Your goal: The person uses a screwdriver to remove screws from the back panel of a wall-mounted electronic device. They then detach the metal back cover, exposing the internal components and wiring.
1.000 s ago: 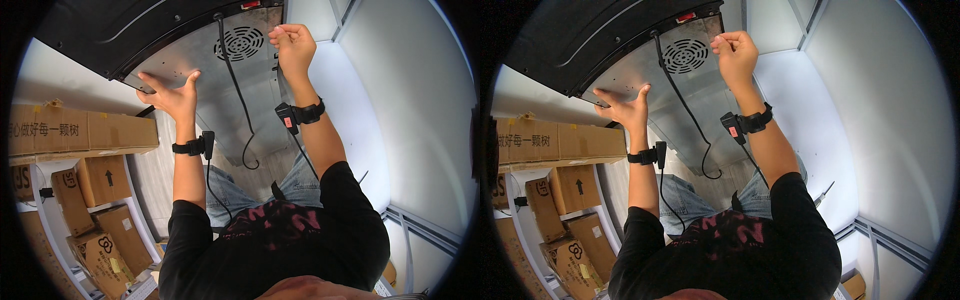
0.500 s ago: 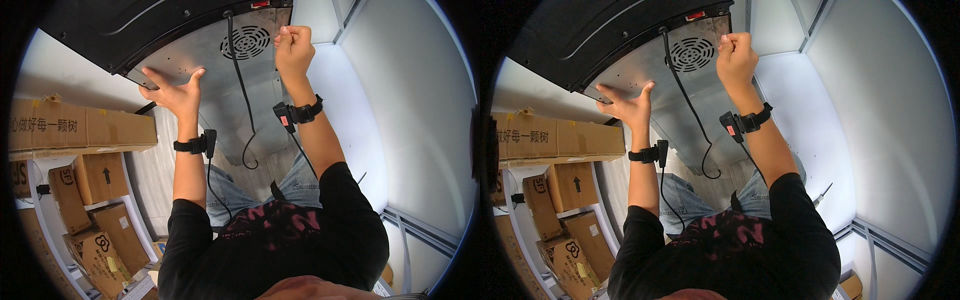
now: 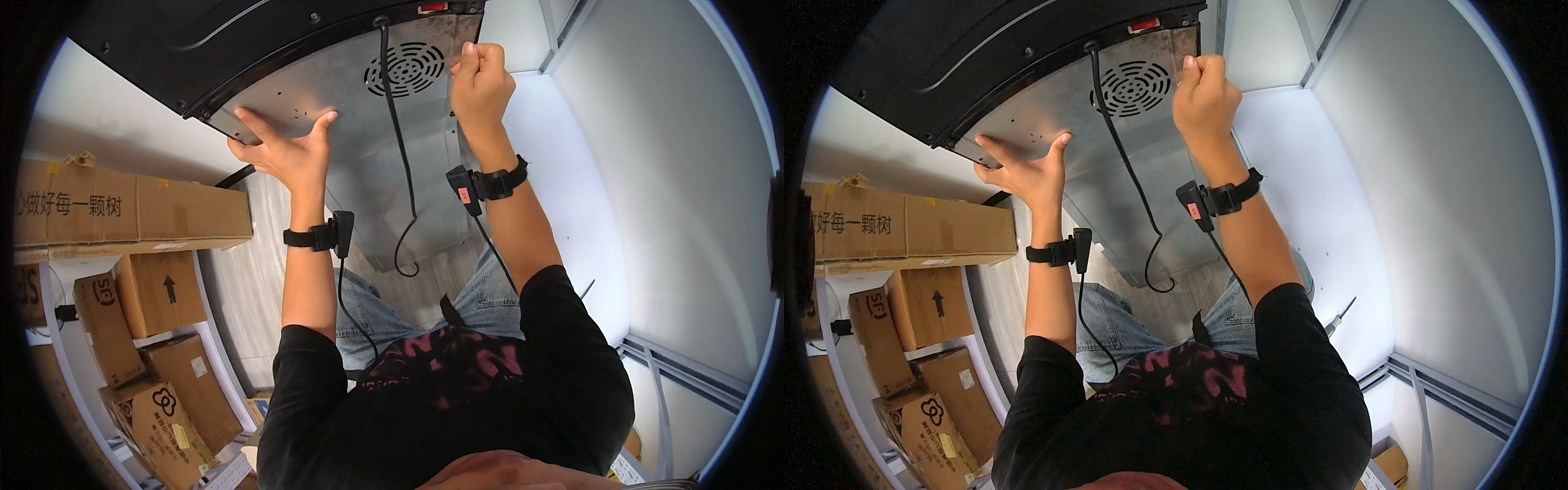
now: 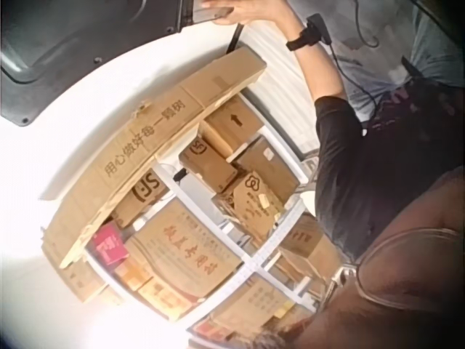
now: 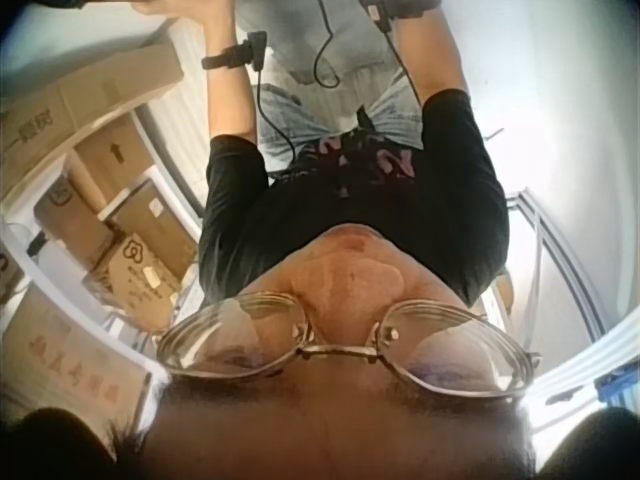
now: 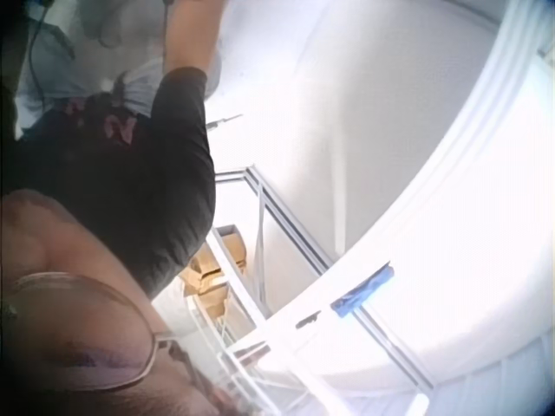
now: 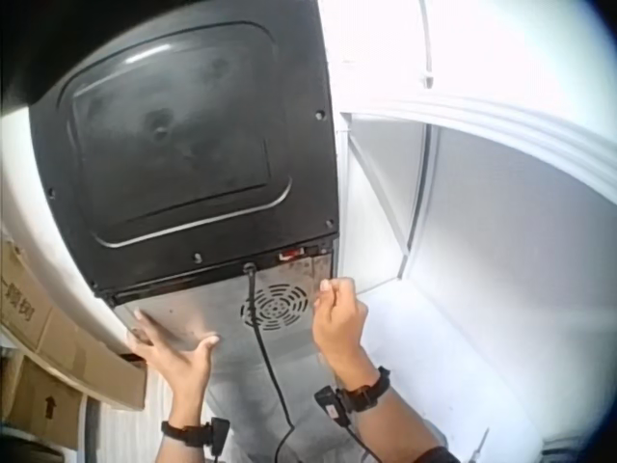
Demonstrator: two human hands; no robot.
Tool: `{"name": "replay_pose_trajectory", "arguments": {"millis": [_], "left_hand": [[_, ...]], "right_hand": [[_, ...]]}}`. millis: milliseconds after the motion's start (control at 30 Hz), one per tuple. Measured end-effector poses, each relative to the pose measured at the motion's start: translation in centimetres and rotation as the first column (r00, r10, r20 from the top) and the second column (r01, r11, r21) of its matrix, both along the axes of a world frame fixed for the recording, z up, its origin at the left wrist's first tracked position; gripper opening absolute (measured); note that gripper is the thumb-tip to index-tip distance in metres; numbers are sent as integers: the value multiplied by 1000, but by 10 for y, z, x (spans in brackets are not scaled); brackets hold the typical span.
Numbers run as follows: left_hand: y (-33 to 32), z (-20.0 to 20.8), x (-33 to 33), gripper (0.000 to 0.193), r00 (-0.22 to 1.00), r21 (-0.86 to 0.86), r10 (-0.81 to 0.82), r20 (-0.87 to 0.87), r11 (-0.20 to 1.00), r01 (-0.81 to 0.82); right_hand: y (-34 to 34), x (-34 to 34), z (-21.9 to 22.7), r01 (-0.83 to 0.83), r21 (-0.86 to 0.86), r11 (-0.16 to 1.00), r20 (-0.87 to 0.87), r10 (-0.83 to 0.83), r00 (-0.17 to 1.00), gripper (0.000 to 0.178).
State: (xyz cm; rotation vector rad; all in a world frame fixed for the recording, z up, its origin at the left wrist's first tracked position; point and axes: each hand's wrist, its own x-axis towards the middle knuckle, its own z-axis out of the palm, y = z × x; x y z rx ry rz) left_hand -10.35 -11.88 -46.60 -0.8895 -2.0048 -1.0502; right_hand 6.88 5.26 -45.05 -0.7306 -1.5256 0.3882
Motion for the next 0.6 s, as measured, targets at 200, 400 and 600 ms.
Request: {"name": "replay_pose_trajectory", "arguments": {"millis": [200, 400, 600], "left_hand": [[0, -1, -1, 136, 1000, 6, -13, 16, 1000, 13], [-1, 0, -1, 136, 1000, 5, -17, -1, 1000, 17], [0, 0, -1, 137, 1000, -5, -12, 17, 1000, 12]], "right_hand": [[8, -4, -4, 80, 95, 992, -6, -80, 997, 21], [7, -3, -3, 106, 48, 993, 69, -109, 992, 26], [5, 1, -4, 99, -17, 995, 142, -95, 985, 31]]}}
